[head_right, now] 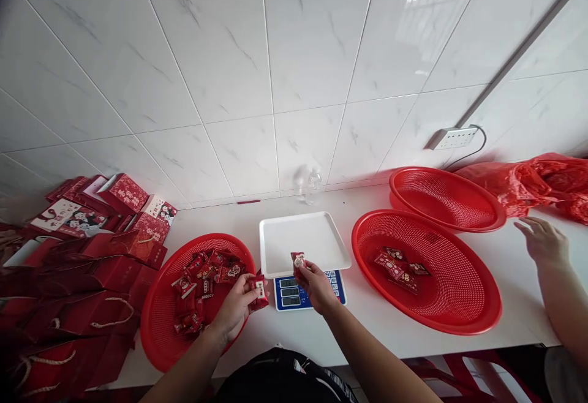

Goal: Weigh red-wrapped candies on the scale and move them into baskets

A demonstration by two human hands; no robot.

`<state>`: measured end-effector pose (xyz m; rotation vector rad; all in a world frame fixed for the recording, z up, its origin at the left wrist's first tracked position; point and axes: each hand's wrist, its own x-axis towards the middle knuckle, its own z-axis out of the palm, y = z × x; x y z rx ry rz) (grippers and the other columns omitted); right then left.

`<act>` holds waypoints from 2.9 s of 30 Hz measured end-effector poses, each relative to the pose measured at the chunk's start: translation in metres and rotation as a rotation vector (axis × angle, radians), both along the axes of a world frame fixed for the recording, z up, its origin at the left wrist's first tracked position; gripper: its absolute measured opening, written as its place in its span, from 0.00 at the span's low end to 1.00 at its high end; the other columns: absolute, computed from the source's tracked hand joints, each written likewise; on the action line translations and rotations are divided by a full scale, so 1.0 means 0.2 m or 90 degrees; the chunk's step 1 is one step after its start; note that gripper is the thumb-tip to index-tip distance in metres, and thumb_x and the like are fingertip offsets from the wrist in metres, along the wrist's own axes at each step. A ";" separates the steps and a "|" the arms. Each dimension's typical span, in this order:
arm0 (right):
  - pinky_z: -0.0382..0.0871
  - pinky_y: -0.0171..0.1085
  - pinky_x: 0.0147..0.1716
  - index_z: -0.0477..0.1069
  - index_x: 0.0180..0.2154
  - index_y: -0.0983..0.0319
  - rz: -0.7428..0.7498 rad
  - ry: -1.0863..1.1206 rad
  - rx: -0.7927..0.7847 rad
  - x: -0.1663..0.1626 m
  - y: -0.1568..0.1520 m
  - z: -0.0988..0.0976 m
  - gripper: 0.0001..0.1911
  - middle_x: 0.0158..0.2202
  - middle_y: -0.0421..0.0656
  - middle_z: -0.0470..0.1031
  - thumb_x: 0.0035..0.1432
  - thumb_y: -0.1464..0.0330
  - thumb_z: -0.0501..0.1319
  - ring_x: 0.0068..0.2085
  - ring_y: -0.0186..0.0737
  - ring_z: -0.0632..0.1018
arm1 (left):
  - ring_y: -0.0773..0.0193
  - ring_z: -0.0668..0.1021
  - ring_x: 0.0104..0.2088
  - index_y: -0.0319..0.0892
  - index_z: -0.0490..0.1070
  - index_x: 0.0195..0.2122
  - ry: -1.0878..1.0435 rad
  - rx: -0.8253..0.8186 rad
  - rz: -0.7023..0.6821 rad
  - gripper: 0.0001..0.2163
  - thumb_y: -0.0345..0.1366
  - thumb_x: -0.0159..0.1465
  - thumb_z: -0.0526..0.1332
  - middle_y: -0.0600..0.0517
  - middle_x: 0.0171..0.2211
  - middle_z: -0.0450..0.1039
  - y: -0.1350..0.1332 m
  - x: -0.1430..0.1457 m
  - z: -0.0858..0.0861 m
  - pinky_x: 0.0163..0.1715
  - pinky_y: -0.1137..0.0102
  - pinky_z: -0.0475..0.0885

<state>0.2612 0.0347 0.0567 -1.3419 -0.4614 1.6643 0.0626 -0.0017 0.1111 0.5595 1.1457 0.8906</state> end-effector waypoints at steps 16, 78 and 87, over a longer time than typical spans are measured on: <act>0.68 0.35 0.31 0.70 0.30 0.64 0.314 -0.072 0.070 -0.04 -0.13 0.11 0.18 0.25 0.39 0.74 0.43 0.57 0.67 0.27 0.32 0.74 | 0.63 0.74 0.33 0.40 0.65 0.41 0.172 0.087 -0.128 0.20 0.37 0.48 0.67 0.49 0.34 0.70 -0.04 0.09 -0.07 0.32 0.68 0.70; 0.65 0.39 0.38 0.67 0.47 0.61 0.300 -0.101 0.082 0.12 -0.28 0.29 0.28 0.38 0.44 0.73 0.47 0.52 0.62 0.36 0.37 0.73 | 0.52 0.77 0.40 0.43 0.63 0.45 0.853 0.086 -0.062 0.16 0.42 0.57 0.54 0.44 0.40 0.74 0.15 -0.74 -0.39 0.33 0.67 0.69; 0.66 0.44 0.42 0.67 0.47 0.59 0.348 -0.155 0.073 0.11 -0.29 0.26 0.29 0.39 0.46 0.73 0.47 0.50 0.60 0.39 0.43 0.74 | 0.58 0.76 0.40 0.45 0.67 0.40 0.530 0.114 0.152 0.16 0.39 0.50 0.64 0.49 0.37 0.75 0.13 -0.67 -0.23 0.40 0.68 0.68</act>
